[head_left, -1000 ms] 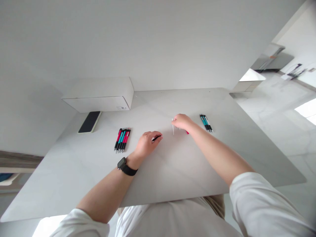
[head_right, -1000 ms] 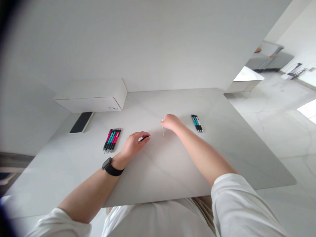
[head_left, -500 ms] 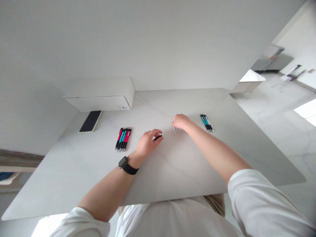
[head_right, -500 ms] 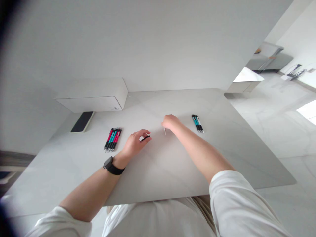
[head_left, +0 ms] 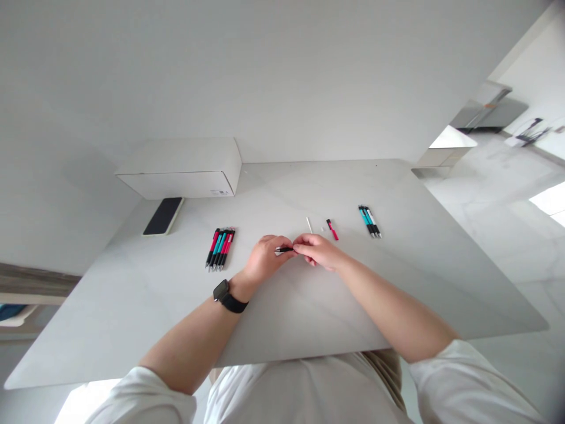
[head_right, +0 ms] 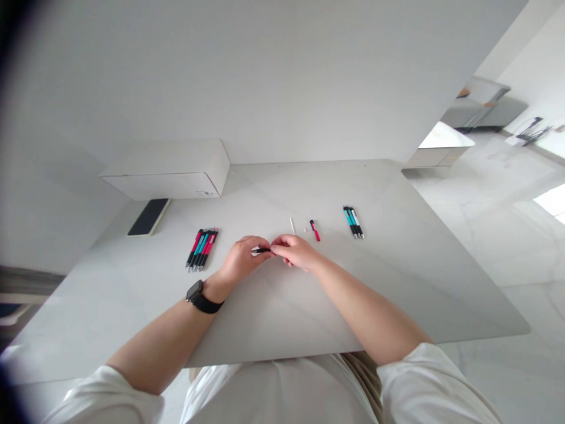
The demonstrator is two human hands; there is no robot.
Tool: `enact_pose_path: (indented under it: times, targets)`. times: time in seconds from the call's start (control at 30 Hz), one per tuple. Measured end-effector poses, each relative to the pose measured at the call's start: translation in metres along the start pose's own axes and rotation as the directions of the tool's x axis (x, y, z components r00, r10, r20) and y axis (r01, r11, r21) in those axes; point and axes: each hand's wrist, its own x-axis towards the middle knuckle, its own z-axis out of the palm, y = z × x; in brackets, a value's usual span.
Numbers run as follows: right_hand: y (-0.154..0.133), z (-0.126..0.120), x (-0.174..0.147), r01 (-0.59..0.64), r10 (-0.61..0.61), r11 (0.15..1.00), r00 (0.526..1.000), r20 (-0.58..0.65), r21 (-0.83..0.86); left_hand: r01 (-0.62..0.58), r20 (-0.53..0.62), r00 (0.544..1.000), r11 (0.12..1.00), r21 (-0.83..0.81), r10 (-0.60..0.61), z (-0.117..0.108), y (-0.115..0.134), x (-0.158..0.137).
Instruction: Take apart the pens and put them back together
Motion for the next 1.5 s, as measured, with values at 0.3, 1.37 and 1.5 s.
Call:
enact_pose_path:
  times: [0.3,1.37,1.5]
  targets:
    - [0.012,-0.004,0.011,-0.04,0.064,0.958,0.995,-0.075,0.285,0.044,-0.064,0.997,0.999,0.018,-0.043,-0.003,0.0,-0.002]
    - [-0.01,-0.049,-0.002,0.142,-0.163,0.986,0.906,-0.389,-0.083,0.186,-0.27,0.924,0.934,-0.306,-0.272,-0.005,-0.013,0.003]
    - [-0.025,-0.068,-0.001,0.081,-0.333,0.827,0.868,-0.369,-0.556,0.192,-0.271,0.912,0.906,-0.378,-0.307,-0.004,-0.02,0.004]
